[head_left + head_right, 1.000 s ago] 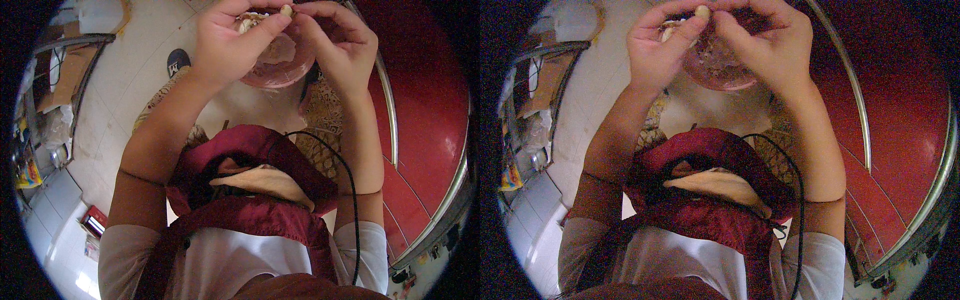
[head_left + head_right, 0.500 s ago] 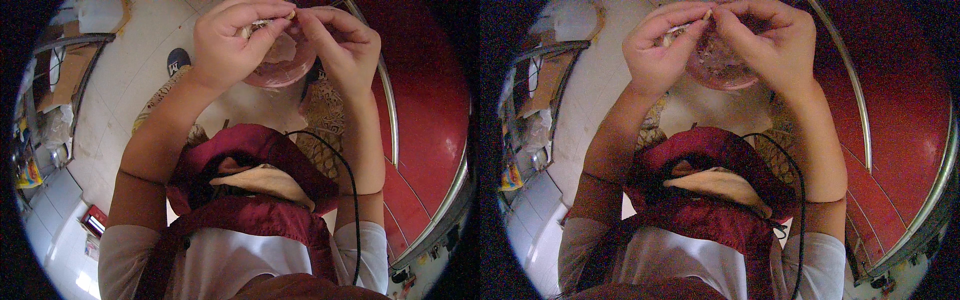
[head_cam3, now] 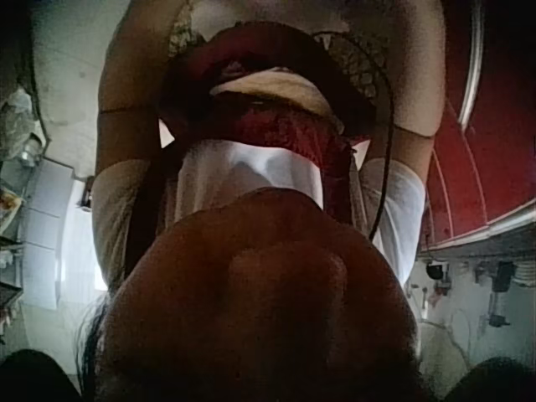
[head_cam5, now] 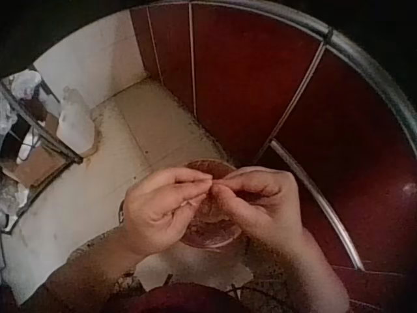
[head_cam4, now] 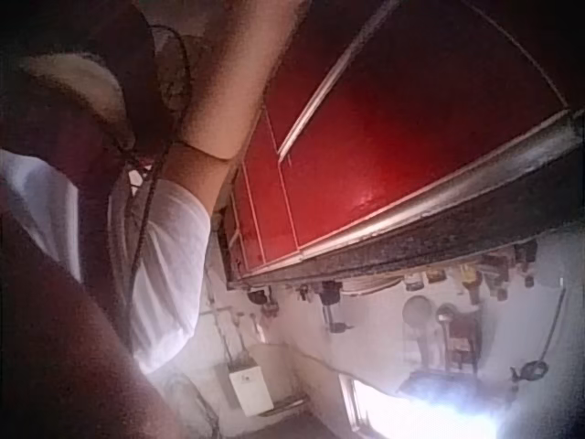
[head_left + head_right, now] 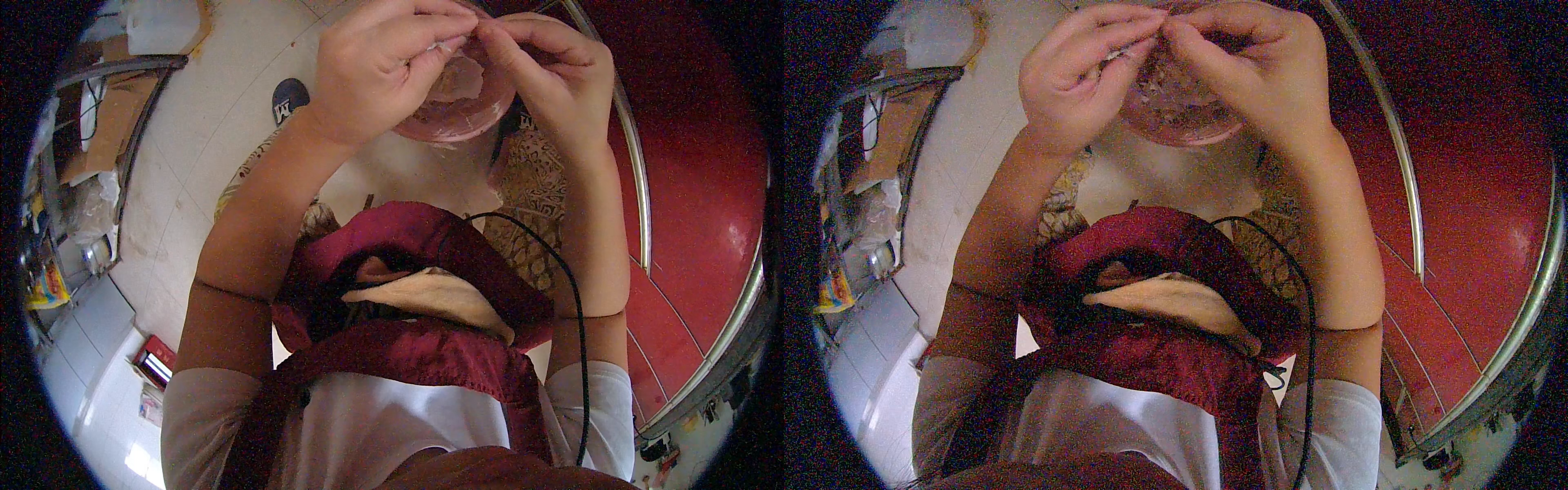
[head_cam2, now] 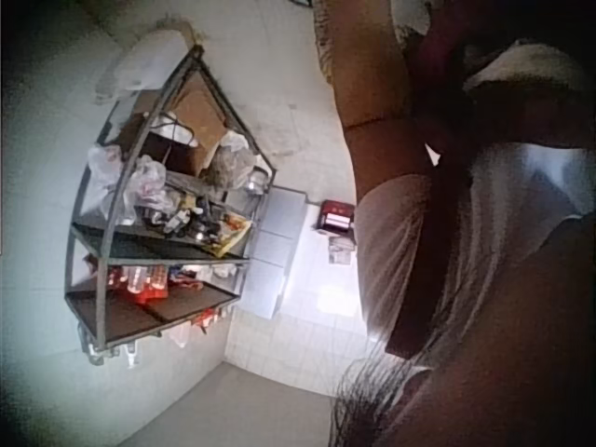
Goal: The person peels garlic cloves by hand, separating the papery skin from the cloves and dropping the peels into a small pink bowl. The person briefly adjusts a device on their chest before continuing to peel additional cloves.
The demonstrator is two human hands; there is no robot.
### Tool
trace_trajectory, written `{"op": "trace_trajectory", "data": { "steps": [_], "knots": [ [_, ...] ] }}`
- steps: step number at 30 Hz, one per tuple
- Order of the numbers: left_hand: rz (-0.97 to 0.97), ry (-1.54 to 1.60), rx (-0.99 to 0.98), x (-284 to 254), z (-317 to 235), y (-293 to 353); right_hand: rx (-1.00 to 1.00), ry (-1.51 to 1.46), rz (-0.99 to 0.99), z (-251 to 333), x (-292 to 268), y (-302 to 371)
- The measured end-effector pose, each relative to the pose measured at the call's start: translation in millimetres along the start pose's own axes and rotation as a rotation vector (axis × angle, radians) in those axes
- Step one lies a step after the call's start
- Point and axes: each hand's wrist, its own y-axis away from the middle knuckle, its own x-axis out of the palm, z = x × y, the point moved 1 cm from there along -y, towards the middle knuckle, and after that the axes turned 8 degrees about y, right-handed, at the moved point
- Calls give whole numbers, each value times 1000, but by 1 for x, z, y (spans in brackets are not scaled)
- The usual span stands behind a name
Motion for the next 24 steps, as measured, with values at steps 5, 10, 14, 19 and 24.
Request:
{"op": "trace_trajectory", "data": {
  "steps": [5, 10, 14, 19, 24],
  "knots": [
    [6, 31, 80, 0, -1, -2, -19, 67, -37, 3, 1, 2],
    [61, 10, 12, -2, -14, -5, -34, 130, -60, 4, -3, 5],
    [-25, 140, 2, 5, -8, -1, 74, 50, -72, 8, -2, 8],
    [-34, 151, -64, 7, -17, -1, -48, -9, -76, 5, -8, 12],
    [-13, 47, -41, 1, -5, -3, -56, 62, -74, -6, 3, 4]
  ]
}}
